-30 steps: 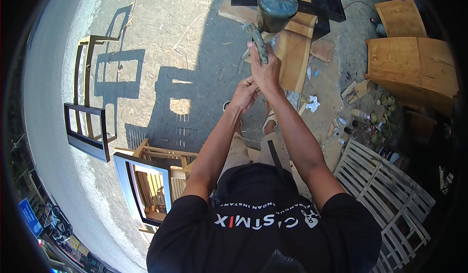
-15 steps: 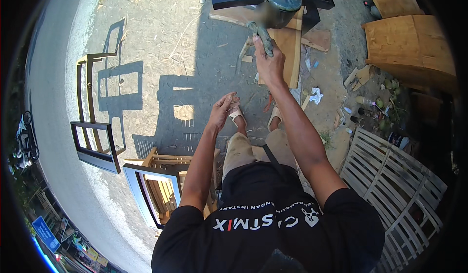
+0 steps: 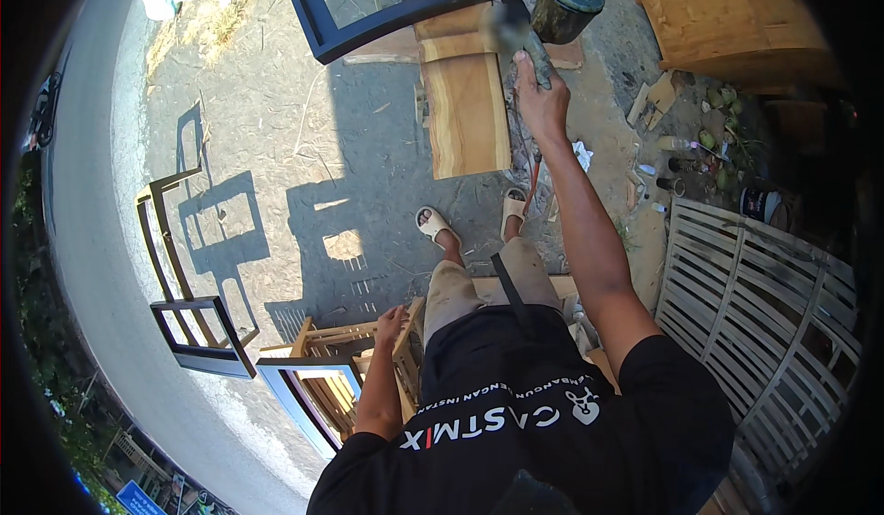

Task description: The person prepares a spray gun and then uses it to apply a coating to a wooden frame held on a workbench.

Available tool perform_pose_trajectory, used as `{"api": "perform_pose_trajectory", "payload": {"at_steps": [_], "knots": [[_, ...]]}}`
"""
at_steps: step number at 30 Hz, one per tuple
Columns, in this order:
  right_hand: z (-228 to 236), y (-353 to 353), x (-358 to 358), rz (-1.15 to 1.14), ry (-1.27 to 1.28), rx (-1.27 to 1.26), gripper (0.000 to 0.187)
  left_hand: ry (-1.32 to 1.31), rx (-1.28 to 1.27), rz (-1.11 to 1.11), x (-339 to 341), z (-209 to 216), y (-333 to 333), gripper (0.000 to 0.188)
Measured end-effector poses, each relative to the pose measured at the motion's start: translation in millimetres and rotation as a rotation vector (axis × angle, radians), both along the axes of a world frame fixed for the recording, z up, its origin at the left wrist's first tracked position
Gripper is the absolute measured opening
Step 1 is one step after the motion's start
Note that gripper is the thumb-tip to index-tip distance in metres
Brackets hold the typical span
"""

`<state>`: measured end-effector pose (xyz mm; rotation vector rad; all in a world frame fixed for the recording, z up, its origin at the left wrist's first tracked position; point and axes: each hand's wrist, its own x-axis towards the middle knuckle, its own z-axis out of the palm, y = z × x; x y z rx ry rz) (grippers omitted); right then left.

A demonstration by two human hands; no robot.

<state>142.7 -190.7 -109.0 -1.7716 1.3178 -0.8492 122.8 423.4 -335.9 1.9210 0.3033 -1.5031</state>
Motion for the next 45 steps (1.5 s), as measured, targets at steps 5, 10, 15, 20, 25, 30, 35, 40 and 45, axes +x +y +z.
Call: {"api": "perform_pose_trajectory", "payload": {"at_steps": [5,10,15,20,25,30,35,40,45], "knots": [[-1.6,-41.5,-27.3,-0.078,0.045,-0.033,0.049,0.022,0.012,-0.018,-11.4,13.3,-39.7,0.041],[4.8,-72.9,-47.0,-0.141,0.128,-0.005,0.049,0.066,-0.008,0.011,-13.6,22.0,-65.7,0.04],[16.7,-69.0,-48.0,-0.074,0.113,-0.082,0.046,0.039,0.017,0.011,-7.0,22.3,-68.9,0.038],[36.1,-29.8,-23.5,0.128,0.017,-0.021,0.044,-0.01,-0.01,0.022,-4.7,16.5,-75.0,0.038],[31.4,26.0,14.1,0.294,0.051,-0.018,0.043,0.0,-0.069,0.146,-10.2,8.2,-71.2,0.036],[42.7,80.1,54.9,0.448,-0.028,-0.019,0.042,-0.041,-0.065,0.162,-11.6,5.9,-54.0,0.035],[42.0,124.2,96.5,0.588,-0.069,-0.007,0.044,-0.047,-0.064,0.194,-4.7,13.3,-37.1,0.035],[55.0,141.8,116.2,0.622,-0.042,-0.017,0.045,-0.045,-0.088,0.236,-1.6,15.7,-24.1,0.033],[68.9,110.4,95.9,0.487,0.047,0.03,0.047,-0.041,-0.056,0.25,-6.2,15.5,-19.1,0.033]]}}
